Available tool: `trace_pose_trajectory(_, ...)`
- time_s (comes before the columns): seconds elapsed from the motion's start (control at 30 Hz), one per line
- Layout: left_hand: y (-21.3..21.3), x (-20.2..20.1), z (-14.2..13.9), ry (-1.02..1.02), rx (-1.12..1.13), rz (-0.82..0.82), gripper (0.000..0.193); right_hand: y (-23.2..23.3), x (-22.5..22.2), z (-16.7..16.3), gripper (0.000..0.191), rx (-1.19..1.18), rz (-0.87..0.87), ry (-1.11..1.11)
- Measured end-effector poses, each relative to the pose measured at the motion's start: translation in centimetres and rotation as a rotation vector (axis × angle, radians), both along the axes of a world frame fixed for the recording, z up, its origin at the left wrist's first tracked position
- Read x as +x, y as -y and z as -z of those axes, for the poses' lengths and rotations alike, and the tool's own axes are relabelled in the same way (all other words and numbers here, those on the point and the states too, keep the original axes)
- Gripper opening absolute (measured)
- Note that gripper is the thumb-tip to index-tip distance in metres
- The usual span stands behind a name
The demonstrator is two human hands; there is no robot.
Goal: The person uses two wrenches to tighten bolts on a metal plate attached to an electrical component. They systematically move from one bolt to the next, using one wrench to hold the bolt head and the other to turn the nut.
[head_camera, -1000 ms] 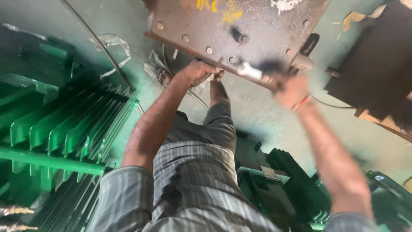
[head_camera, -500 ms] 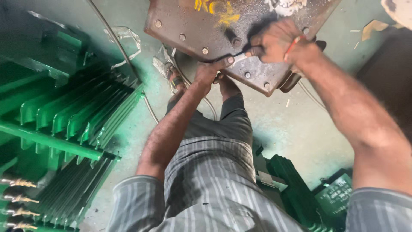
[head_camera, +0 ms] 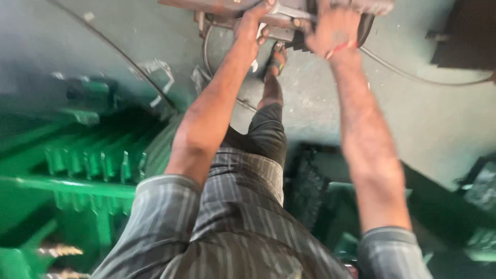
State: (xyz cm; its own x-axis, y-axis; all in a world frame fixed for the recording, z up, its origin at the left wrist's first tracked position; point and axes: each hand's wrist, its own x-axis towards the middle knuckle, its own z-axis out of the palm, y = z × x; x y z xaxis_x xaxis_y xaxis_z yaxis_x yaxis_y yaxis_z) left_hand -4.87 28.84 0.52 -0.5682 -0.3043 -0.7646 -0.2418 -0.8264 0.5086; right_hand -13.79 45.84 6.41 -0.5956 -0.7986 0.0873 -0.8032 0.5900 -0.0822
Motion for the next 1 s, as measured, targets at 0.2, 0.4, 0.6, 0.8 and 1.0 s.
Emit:
trace_pose_trajectory(0.2,-0.4,0.3,0.3,0.009,-0.040,-0.044,0.032,2.1,12.3,3.4,0.032,-0.142,0.661,0.136)
trace_pose_trajectory(0.4,0.6,-0.9,3.0,-0.287,0.337,0.065,0.032,2.3,12.7,3.3,0.041,-0.003,0.717,0.235)
trace_pose_trajectory(0.6,2.5,0.4,5.5,-0.257,0.142,0.141,0.024,-5.0,2.2,-1.4,0.046,0.017,0.200,0.179)
trace_pose_trajectory(0.8,0.8,2.0,7.5,-0.268,0.188,0.068,0.026,-0.8,-11.4,-1.2,0.043,0.184,-0.395,0.192)
trace_pose_trajectory(1.0,0.3,1.8,7.1,-0.153,0.082,0.070,0.034,8.6,-17.5,0.7,0.054,0.494,-0.769,0.289)
